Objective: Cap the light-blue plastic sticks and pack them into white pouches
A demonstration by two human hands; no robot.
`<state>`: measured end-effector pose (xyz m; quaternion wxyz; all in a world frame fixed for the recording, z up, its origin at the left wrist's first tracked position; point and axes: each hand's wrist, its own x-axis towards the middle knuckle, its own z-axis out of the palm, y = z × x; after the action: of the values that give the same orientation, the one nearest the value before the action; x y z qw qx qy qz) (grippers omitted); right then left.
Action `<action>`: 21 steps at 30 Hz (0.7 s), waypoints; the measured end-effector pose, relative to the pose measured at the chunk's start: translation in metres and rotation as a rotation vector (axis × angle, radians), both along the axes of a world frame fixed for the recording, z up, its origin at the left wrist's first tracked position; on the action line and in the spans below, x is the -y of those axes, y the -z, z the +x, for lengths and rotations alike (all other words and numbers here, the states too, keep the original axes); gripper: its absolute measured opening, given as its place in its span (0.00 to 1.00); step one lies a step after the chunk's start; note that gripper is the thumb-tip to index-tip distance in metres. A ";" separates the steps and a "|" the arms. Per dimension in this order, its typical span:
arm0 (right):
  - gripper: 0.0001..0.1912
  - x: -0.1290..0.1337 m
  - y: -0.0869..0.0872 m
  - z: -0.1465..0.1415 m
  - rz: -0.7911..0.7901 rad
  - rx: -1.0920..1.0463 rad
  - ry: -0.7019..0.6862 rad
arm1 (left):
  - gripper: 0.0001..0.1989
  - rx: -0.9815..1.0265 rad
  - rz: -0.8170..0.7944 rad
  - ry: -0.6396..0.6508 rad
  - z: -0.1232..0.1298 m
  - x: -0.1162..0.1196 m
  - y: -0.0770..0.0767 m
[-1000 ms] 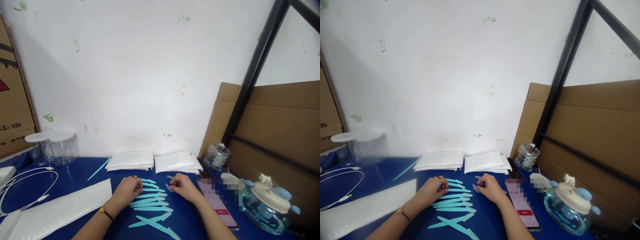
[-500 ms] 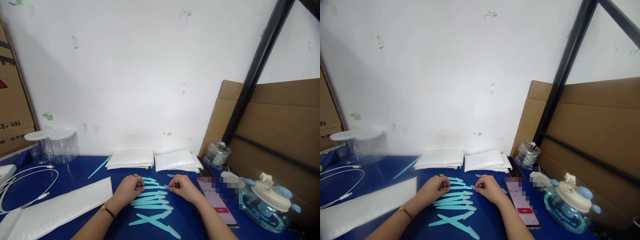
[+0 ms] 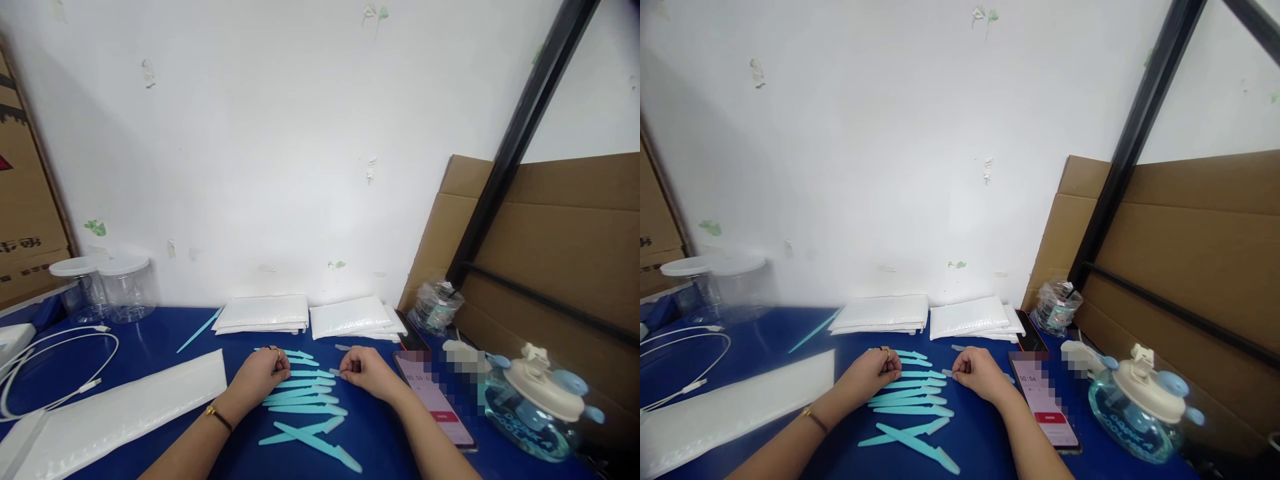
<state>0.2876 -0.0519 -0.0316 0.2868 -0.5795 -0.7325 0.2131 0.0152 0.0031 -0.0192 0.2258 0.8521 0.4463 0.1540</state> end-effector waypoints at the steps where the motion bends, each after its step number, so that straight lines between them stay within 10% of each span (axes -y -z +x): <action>1: 0.03 0.000 -0.001 0.001 -0.007 0.002 0.004 | 0.05 -0.001 0.000 0.000 0.000 -0.001 0.001; 21: 0.03 -0.001 0.000 -0.011 -0.076 -0.097 -0.028 | 0.09 -0.013 -0.037 0.014 0.004 0.004 -0.001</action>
<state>0.2766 -0.0509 -0.0313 0.2969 -0.5685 -0.7172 0.2727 0.0196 -0.0004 -0.0178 0.2399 0.8519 0.4445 0.1386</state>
